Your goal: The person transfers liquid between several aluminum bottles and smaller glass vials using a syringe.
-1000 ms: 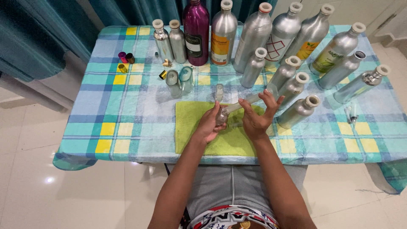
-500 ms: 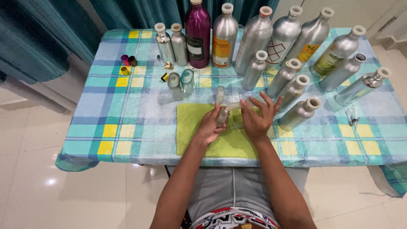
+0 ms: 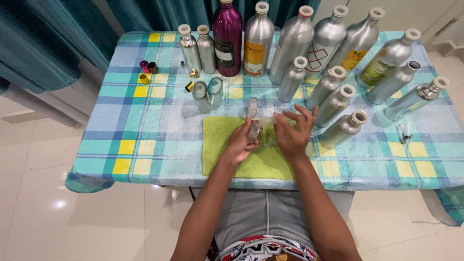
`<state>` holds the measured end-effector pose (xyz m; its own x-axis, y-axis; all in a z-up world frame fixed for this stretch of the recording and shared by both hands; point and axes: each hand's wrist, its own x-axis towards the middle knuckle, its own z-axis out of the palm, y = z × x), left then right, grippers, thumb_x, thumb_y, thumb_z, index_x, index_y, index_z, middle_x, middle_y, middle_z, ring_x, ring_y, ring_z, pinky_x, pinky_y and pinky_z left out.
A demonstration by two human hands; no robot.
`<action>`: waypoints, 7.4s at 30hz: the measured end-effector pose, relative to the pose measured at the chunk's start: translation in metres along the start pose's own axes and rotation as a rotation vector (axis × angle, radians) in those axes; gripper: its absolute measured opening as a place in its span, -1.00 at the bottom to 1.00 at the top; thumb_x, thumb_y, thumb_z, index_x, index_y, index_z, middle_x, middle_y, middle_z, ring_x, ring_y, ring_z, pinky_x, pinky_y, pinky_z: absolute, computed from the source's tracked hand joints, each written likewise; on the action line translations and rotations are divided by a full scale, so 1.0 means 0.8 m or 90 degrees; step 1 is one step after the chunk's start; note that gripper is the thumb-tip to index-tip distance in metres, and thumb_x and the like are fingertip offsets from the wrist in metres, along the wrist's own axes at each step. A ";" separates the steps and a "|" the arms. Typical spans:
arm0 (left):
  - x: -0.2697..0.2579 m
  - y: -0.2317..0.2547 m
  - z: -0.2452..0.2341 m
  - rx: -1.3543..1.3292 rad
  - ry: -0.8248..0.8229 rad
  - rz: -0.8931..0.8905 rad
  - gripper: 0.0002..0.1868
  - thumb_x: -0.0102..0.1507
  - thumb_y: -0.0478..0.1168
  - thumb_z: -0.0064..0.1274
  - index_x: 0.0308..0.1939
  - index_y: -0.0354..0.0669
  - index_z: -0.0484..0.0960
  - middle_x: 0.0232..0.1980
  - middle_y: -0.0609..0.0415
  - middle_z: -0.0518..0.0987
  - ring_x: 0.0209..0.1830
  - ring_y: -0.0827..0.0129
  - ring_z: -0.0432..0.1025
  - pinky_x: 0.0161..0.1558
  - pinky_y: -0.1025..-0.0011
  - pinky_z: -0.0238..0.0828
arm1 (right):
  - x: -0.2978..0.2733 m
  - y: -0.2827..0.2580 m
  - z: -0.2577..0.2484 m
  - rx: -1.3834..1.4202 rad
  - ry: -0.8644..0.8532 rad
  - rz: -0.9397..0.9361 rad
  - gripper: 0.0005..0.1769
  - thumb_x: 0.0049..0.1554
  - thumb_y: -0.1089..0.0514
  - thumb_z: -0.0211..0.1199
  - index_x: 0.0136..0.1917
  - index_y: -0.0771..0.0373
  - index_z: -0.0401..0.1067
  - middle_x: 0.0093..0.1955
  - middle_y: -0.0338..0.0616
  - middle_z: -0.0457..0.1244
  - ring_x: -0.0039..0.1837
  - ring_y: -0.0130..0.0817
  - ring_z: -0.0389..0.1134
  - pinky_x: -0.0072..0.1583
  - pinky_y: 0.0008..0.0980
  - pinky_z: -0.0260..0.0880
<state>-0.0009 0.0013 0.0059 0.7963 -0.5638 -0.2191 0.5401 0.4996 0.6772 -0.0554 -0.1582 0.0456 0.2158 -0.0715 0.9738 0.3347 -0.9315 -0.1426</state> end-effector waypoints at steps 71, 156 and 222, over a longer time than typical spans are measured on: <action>0.014 0.075 -0.062 0.027 0.161 0.210 -0.70 0.09 -0.45 -0.08 -0.19 -0.11 0.68 0.14 0.01 0.70 -0.75 0.43 0.43 -0.71 0.66 0.02 | -0.006 0.000 -0.005 0.209 -0.020 0.435 -0.67 0.35 0.20 0.21 0.35 0.32 0.34 0.18 0.04 0.42 0.28 -0.09 0.43 0.34 -0.02 0.37; 0.021 -0.023 -0.049 -0.205 0.019 -0.055 -0.56 0.29 0.32 0.06 -0.16 0.08 0.62 -0.18 0.01 0.73 -0.43 0.04 0.58 -0.67 0.54 0.19 | 0.230 -0.085 -0.045 0.335 -0.672 0.098 -0.77 0.08 0.23 0.35 0.04 0.27 0.49 -0.19 0.07 0.36 -0.07 0.10 0.45 -0.03 -0.01 0.48; 0.010 -0.011 -0.033 -0.217 0.050 -0.057 -0.59 0.27 0.25 0.11 -0.22 0.01 0.65 -0.19 -0.11 0.72 -0.43 -0.06 0.59 -0.69 0.49 0.18 | 0.225 -0.086 -0.049 0.545 -0.506 0.172 -0.38 -0.04 0.54 0.25 0.28 0.21 0.54 0.07 0.02 0.46 0.06 -0.01 0.43 0.08 -0.08 0.42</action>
<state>0.0077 0.0100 -0.0206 0.7535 -0.5691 -0.3291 0.6574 0.6494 0.3823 -0.0758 -0.1211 0.2373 0.7785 0.2923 0.5554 0.6276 -0.3593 -0.6907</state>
